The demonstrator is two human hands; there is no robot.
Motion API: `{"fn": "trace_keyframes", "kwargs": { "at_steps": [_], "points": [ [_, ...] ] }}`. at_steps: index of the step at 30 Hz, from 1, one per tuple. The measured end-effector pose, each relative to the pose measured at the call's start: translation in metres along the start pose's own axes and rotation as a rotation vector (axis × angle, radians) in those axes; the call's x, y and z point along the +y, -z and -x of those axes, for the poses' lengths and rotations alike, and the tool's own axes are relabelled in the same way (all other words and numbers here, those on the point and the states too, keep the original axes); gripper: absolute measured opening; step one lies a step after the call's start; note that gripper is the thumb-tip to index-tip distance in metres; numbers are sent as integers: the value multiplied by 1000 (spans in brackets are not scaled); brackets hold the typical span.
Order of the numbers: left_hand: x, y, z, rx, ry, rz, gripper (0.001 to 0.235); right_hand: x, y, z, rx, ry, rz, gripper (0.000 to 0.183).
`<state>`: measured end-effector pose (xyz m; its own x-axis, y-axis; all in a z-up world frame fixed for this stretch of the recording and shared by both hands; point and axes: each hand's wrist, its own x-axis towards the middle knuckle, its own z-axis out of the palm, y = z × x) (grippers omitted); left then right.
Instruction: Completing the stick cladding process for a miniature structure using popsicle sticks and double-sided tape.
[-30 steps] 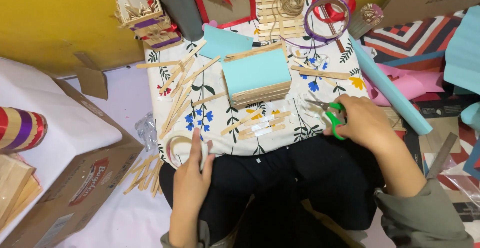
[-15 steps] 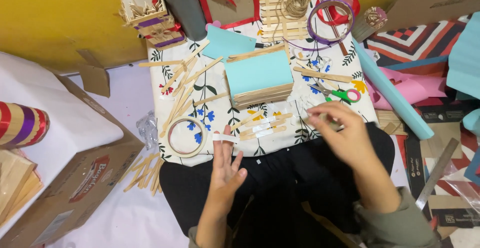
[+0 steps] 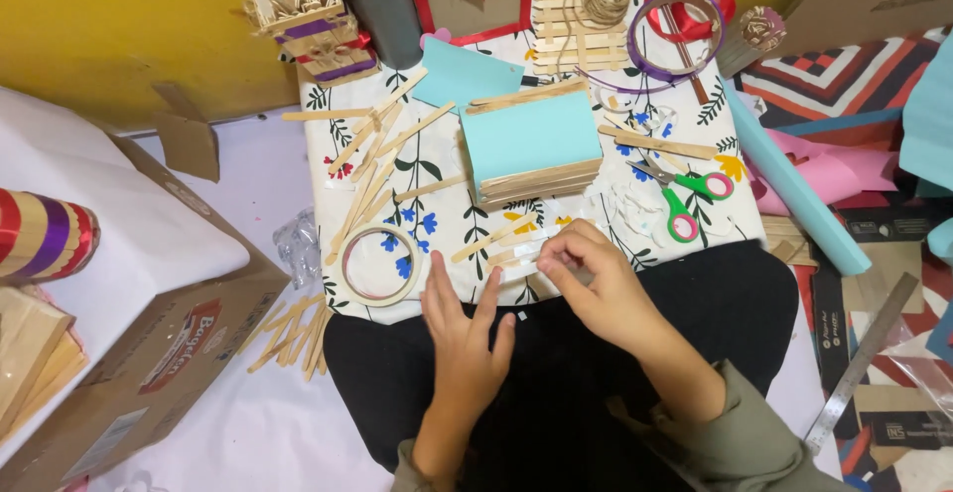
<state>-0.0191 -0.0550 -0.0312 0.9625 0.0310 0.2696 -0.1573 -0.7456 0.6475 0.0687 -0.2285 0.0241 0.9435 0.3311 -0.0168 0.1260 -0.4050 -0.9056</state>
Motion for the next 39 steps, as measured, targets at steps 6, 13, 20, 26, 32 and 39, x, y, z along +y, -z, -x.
{"fn": "trace_keyframes", "kwargs": {
  "at_steps": [6, 13, 20, 26, 32, 39],
  "points": [
    [-40, 16, -20, 368, 112, -326, 38, 17, 21, -24, 96, 46, 184, 4],
    [-67, -10, -41, 180, -42, -305, 8, 16, -13, -54, -269, -249, 246, 12],
    [-67, -3, -47, 145, -63, -254, 13, 36, -30, -70, -269, -331, 387, 17],
    [-69, -2, -50, 145, -75, -235, 14, 48, -31, -77, -283, -360, 446, 19],
    [-65, -1, -52, 79, -106, -260, 26, 51, -35, -77, -276, -354, 494, 19],
    [-67, -3, -54, 51, -20, -221, 18, 44, -32, -71, -218, -329, 458, 15]
  ]
}}
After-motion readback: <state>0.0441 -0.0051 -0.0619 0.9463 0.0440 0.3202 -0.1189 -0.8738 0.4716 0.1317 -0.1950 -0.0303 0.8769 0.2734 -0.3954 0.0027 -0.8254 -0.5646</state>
